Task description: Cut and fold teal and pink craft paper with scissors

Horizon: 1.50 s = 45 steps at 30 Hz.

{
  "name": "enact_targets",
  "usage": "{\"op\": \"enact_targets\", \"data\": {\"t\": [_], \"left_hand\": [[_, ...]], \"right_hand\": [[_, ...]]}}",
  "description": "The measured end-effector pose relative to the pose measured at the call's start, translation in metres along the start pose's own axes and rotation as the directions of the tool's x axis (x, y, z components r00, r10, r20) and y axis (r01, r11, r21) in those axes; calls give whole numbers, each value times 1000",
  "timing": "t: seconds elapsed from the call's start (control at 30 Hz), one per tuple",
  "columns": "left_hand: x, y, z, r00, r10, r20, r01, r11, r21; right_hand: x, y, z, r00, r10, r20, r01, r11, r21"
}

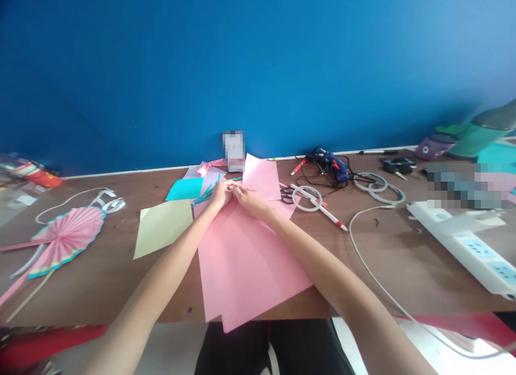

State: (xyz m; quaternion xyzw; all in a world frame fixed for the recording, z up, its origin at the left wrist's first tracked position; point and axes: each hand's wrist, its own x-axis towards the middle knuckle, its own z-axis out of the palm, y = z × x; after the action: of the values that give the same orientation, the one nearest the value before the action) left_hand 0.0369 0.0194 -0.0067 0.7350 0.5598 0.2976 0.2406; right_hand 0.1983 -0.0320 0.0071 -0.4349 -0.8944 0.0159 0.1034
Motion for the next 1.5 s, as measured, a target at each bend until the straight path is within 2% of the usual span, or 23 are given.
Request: {"op": "enact_targets", "data": {"t": [0.1,0.27,0.57,0.7,0.77,0.9,1.03,1.17,1.5], "left_hand": [[1,-2,1,1000,0,-16,-1,1000,-29],[0,1,3,995,-32,-91,34,999,20],[0,-3,5,1000,24,1,-24,1000,-14],[-4,0,5,1000,5,-12,-4,999,39],[-5,4,5,1000,-8,-8,9,998,67],[-7,11,4,1000,-23,4,22,990,142],[-9,14,3,999,-32,-2,32,986,166],[-9,13,2,1000,-5,7,4,989,147],[-7,12,3,1000,8,7,-9,983,184]], "right_hand": [[1,-4,-1,1000,14,-7,-14,999,-41],[2,-5,-3,999,28,44,-26,999,-44],[-1,-2,-6,997,57,46,-59,998,32],[-3,6,0,992,111,53,-118,982,150],[-4,10,2,990,144,8,-142,959,246],[-4,15,1,971,177,-161,-83,879,469],[-2,18,1,979,126,-157,-17,829,559],[0,21,8,979,68,-192,54,824,564],[2,23,20,976,82,-200,17,893,449]]}}
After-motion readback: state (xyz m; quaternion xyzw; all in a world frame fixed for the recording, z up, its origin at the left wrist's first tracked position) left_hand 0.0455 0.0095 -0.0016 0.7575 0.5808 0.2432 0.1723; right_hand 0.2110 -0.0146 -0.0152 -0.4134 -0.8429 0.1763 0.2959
